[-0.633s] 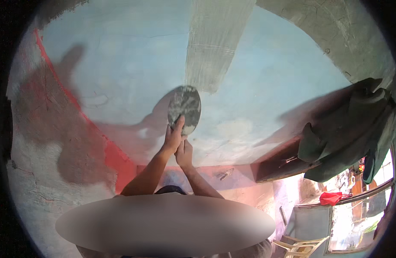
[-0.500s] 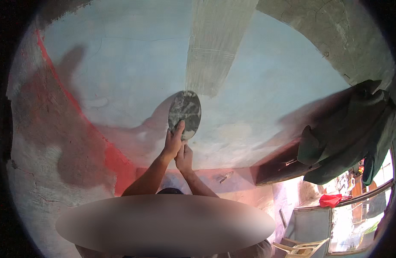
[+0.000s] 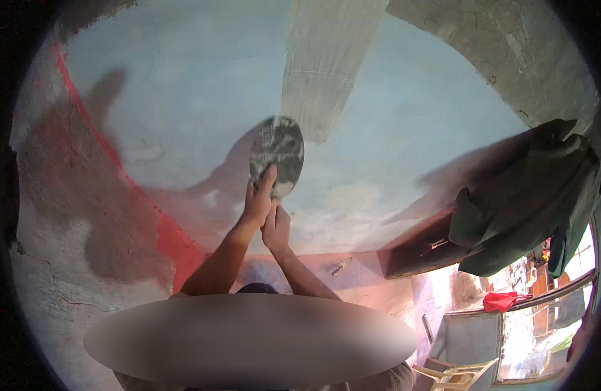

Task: The person applies plaster to a wall using a putty knife, smoothing the plaster onto the surface.

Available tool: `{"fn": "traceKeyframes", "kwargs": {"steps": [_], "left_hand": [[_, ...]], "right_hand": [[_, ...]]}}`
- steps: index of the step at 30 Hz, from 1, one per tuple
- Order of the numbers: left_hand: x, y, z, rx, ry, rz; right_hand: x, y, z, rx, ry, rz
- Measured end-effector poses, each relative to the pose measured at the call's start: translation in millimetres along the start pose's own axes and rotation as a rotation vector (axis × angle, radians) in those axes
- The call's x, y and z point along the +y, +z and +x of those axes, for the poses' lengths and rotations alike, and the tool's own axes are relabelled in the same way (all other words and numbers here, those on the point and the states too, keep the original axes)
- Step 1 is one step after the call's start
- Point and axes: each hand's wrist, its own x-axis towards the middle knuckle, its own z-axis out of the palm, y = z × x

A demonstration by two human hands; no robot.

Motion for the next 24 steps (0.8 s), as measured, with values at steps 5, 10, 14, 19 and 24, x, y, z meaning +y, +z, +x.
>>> {"fn": "traceKeyframes", "kwargs": {"steps": [5,10,14,19,24], "left_hand": [[14,-4,3,-0.073,-0.101,-0.008],[-9,-19,-10,-0.024,-0.078,0.113],[29,3,-4,-0.013,-0.059,0.112],[23,-1,-6,-0.038,-0.072,0.106],[-8,-20,-25,0.033,-0.122,0.098]], "right_hand": [[-10,5,1,0.008,0.075,0.059],[17,10,-25,0.029,0.166,0.089],[-20,14,3,0.024,0.098,0.094],[-17,15,-5,0.048,0.112,0.099],[13,18,-32,0.038,0.208,0.199]]}}
